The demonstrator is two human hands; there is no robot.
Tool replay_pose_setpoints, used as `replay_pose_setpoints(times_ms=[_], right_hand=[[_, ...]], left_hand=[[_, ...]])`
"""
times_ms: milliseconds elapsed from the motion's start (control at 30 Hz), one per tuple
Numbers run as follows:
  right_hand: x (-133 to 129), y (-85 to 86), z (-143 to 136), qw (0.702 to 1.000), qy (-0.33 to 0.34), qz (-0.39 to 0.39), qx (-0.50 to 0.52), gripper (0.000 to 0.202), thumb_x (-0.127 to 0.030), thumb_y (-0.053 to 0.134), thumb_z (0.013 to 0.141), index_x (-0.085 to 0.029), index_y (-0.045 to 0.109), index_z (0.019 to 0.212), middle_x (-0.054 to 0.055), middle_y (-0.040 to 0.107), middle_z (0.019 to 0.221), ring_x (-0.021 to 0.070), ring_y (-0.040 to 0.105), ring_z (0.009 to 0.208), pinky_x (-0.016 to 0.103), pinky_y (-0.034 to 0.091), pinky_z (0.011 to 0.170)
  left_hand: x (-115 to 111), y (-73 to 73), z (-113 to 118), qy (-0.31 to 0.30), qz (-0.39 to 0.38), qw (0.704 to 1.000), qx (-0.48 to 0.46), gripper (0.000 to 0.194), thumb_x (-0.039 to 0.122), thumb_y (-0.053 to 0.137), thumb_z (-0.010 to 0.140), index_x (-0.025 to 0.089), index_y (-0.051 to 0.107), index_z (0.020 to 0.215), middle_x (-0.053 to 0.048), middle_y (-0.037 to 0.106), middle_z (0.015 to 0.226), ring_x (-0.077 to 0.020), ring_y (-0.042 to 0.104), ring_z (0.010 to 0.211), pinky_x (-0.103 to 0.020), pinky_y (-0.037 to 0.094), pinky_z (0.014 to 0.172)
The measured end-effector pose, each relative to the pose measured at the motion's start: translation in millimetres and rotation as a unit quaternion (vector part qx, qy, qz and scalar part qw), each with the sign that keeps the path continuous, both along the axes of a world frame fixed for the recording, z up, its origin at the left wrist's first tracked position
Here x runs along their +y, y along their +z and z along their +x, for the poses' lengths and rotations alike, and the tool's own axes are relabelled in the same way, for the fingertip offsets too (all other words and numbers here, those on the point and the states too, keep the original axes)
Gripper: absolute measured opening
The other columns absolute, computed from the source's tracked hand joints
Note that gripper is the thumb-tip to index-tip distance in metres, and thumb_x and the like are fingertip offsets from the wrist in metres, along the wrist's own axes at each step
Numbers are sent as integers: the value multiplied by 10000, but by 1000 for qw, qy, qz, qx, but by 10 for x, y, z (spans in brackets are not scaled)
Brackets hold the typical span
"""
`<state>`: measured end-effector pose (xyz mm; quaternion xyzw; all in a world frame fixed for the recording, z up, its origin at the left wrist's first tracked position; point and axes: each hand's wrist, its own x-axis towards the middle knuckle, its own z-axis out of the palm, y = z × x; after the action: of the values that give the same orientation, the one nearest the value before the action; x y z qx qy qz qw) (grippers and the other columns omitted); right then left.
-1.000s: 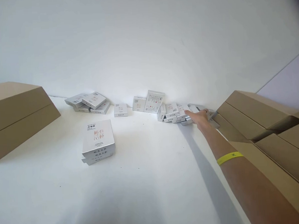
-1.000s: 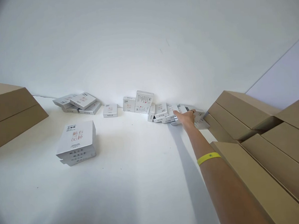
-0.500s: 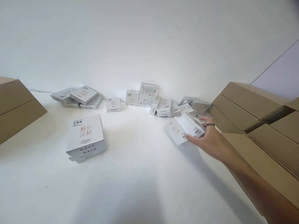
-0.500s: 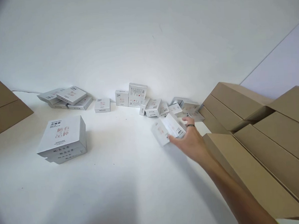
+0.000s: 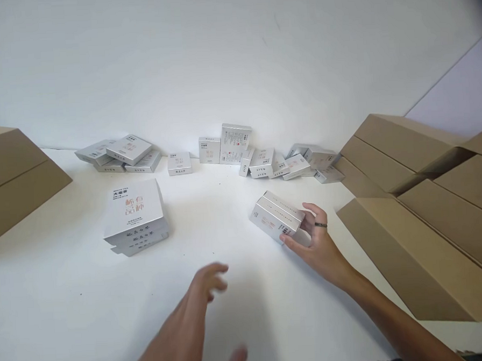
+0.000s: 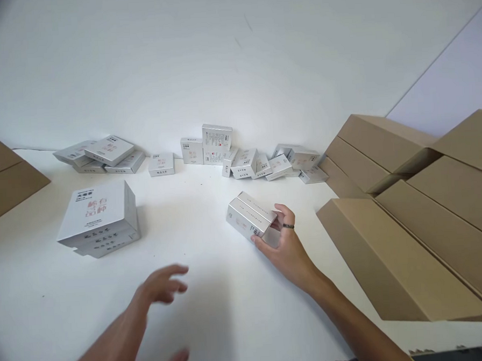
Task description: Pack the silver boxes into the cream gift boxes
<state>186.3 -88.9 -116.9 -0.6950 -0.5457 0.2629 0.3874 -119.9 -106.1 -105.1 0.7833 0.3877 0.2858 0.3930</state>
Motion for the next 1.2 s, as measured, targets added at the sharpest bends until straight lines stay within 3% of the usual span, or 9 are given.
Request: replay_pose_setpoints(times_ms=[100, 200, 267, 500, 667, 800, 933, 1067, 1200], right_hand=[[-20, 10, -21, 1000, -3, -2, 22, 798, -583, 691, 797, -394, 183, 1384, 48, 520, 1329, 240, 508, 1233, 479, 441, 1030], [-103, 36, -42, 1000, 0, -5, 27, 818, -563, 716, 786, -399, 204, 1401, 43, 530, 1314, 246, 519, 1211, 476, 447, 1020], [-198, 48, -53, 1000, 13, -13, 26, 817, -558, 722, 782, -396, 221, 1407, 42, 520, 1318, 246, 514, 1211, 448, 460, 1004], [-584, 75, -133, 996, 45, -81, 11, 758, -494, 757, 756, -405, 315, 1366, -3, 419, 1414, 231, 453, 1256, 384, 463, 1012], [-682, 58, -234, 991, 70, -115, 16, 725, -444, 812, 718, -395, 388, 1304, -28, 489, 1341, 218, 483, 1226, 341, 494, 965], [-686, 35, -175, 986, 105, -126, 18, 731, -481, 765, 790, -435, 322, 1369, -52, 427, 1438, 208, 423, 1312, 339, 477, 1005], [-651, 68, -65, 979, 142, -146, 19, 459, -555, 631, 898, -385, 485, 1299, -39, 523, 1357, 208, 475, 1262, 348, 447, 1040], [-617, 102, -77, 982, 125, -142, 18, 492, -638, 589, 898, -325, 536, 1274, 0, 559, 1342, 218, 511, 1228, 352, 475, 1006], [-627, 123, -151, 976, 139, -164, 44, 519, -606, 529, 956, -348, 445, 1399, -25, 501, 1419, 188, 476, 1267, 341, 449, 1043]], left_hand=[[552, 57, 328, -35, -34, 997, 63, 444, 413, 618, 847, 265, 415, 1213, -115, 589, 1243, -311, 614, 1139, -523, 540, 957], [957, -11, 670, -38, -52, 997, 50, 679, 484, 710, 766, 215, 372, 1290, -182, 474, 1389, -380, 514, 1265, -582, 479, 1011], [1042, -67, 817, -71, -57, 995, 39, 785, 480, 774, 713, 223, 366, 1332, -165, 469, 1410, -374, 489, 1288, -561, 473, 1025], [699, -32, 688, -123, -116, 985, 12, 443, 340, 704, 834, 247, 473, 1200, -55, 623, 1208, -252, 595, 1120, -451, 508, 956], [560, 54, 389, -166, -115, 979, 40, 434, 276, 646, 892, 317, 463, 1283, -13, 512, 1385, -222, 476, 1299, -423, 431, 1087], [554, 74, 213, -192, -83, 976, 66, 332, 220, 564, 929, 307, 503, 1243, -7, 408, 1476, -192, 394, 1382, -395, 370, 1161], [624, 61, 148, -197, -64, 975, 73, 349, 227, 558, 927, 293, 521, 1268, -19, 400, 1483, -195, 338, 1426, -397, 331, 1200], [658, 12, 172, -206, -64, 975, 46, 403, 224, 536, 935, 292, 499, 1330, -32, 395, 1509, -235, 280, 1463, -463, 290, 1220], [650, -36, 233, -194, -131, 972, -8, 506, 240, 559, 930, 274, 353, 1390, -90, 402, 1506, -273, 363, 1412, -547, 327, 1174]])
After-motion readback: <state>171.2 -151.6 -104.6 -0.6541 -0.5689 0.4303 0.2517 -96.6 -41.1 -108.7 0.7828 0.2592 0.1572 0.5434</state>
